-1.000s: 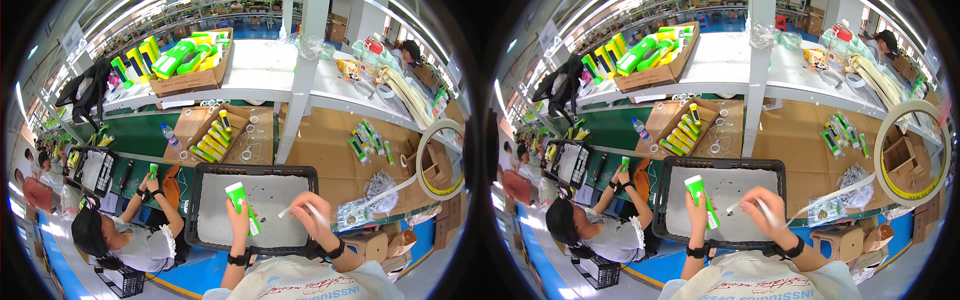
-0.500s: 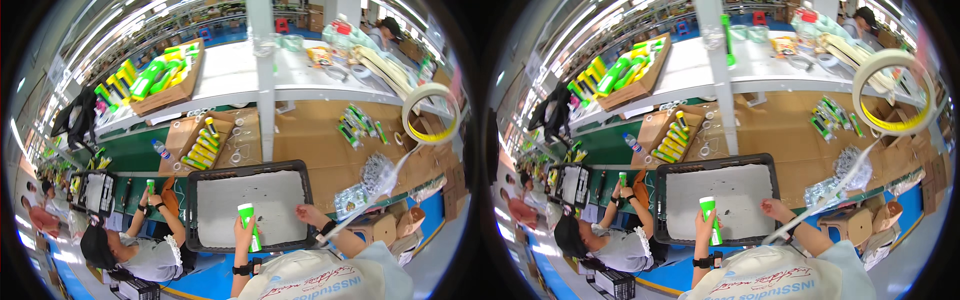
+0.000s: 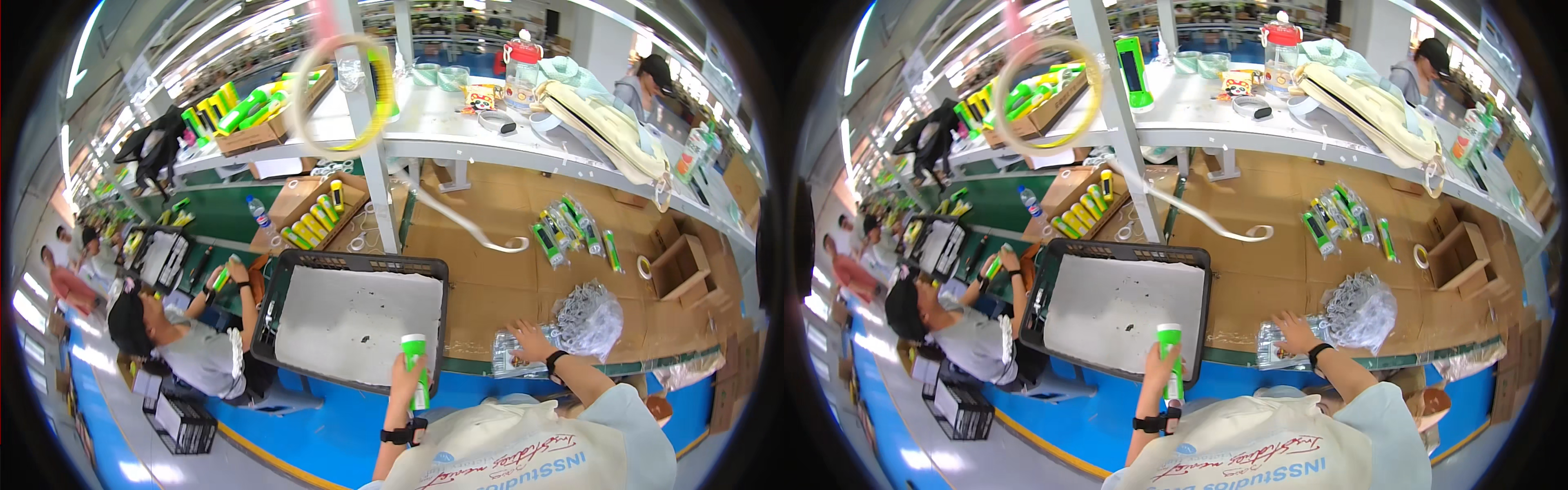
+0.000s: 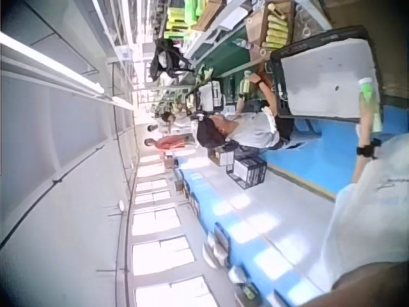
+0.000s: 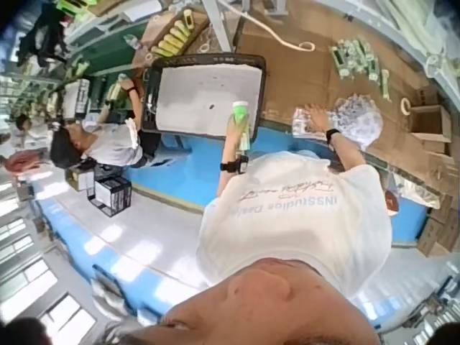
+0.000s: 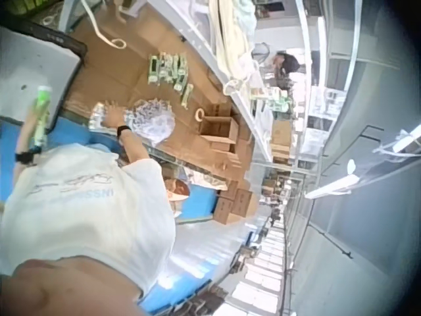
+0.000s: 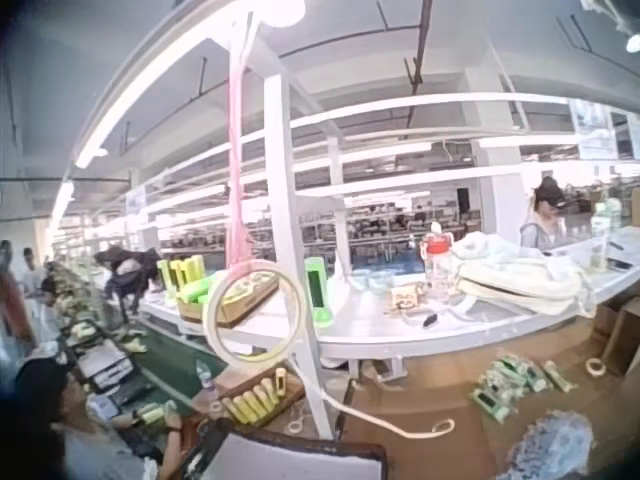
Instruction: Assemble and package flashlights on a production line.
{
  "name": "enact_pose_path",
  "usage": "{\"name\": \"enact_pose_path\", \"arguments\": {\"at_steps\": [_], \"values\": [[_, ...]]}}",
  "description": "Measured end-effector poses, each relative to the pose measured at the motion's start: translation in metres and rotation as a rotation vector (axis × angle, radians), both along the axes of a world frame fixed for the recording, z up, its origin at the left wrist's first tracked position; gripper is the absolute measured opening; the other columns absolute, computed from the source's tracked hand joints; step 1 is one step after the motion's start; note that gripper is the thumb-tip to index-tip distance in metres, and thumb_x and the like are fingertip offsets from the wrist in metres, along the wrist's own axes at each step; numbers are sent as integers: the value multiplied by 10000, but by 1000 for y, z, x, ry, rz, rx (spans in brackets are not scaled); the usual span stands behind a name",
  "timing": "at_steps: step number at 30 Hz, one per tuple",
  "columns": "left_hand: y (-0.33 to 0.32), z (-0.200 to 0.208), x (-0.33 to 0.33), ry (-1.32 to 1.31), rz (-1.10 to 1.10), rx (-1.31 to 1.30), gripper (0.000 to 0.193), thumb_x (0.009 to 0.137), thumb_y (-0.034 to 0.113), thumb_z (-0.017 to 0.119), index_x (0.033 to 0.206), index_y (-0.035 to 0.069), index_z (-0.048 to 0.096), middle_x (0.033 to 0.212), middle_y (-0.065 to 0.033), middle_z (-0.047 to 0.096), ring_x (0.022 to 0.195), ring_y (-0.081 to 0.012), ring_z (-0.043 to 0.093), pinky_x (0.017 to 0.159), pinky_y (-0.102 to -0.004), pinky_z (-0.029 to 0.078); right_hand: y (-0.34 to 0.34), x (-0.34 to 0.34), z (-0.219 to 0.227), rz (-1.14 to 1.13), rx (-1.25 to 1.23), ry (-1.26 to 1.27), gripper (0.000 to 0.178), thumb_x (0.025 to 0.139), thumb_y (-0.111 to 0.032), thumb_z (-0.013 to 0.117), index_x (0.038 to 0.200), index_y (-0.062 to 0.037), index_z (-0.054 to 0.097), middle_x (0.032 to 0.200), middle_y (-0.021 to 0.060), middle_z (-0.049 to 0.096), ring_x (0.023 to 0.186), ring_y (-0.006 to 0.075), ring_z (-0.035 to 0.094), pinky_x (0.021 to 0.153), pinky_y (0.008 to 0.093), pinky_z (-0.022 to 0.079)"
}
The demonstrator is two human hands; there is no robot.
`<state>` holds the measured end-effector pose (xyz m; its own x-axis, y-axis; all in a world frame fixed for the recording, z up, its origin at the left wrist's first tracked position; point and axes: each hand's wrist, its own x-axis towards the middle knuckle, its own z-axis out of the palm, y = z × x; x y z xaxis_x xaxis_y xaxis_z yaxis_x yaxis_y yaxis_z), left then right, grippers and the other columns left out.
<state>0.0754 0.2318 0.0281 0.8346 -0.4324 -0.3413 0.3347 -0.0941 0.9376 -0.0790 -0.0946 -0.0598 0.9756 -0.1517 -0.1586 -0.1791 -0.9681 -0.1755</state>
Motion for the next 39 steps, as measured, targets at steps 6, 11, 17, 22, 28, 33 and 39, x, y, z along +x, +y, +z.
{"name": "enact_pose_path", "arguments": {"at_steps": [6,11,17,22,28,33,39], "values": [[-57,-17,-98,116,-109,82,369,845,284,654,1010,-8,499,704,-102,594,505,-174,598,453,-302,497,-82,-80,-54,128,164,-112,600,789,-334,638,1283,-63,433,1369,222,373,1196,380,438,962,434,404],[-85,-62,-139,213,-55,144,384,843,304,653,1021,-2,502,708,-97,595,520,-179,609,453,-301,498,-71,-76,-16,285,118,-81,490,786,-309,640,1183,-61,496,1246,183,483,1100,359,501,902,442,429],[-123,-83,-122,297,-69,184,373,828,297,667,965,-30,549,775,-111,615,574,-176,627,503,-311,523,-54,-68,-53,318,128,-187,269,793,-231,618,1008,-81,559,1019,113,527,942,294,533,808,416,453],[-159,-140,-70,3,-69,334,465,759,324,724,1011,-44,593,822,-150,663,702,-193,649,620,-333,508,-41,-75,-27,378,228,-159,349,766,-239,638,1047,-50,553,1104,101,526,1015,285,516,788,394,454],[-204,-178,-38,-200,16,356,771,689,266,767,1274,-56,380,1120,-198,575,978,-270,599,801,-362,489,-45,-77,-47,324,222,-126,408,751,-232,654,1093,-45,533,1167,97,506,981,264,542,779,375,479],[-211,-183,-68,-746,-314,985,780,830,327,599,1397,-20,190,1421,-198,282,1277,-359,342,985,-554,327,-37,-83,-28,353,175,-97,511,737,-243,662,1169,-15,510,1145,105,505,1020,266,508,800,364,478],[-201,-170,-55,-636,-554,1140,840,877,493,466,1439,-2,84,1502,-183,136,1384,-330,162,1052,-590,202,-15,-91,-39,280,-58,-224,539,734,-234,656,1191,3,495,1144,115,507,1040,277,485,863,394,436]]}}
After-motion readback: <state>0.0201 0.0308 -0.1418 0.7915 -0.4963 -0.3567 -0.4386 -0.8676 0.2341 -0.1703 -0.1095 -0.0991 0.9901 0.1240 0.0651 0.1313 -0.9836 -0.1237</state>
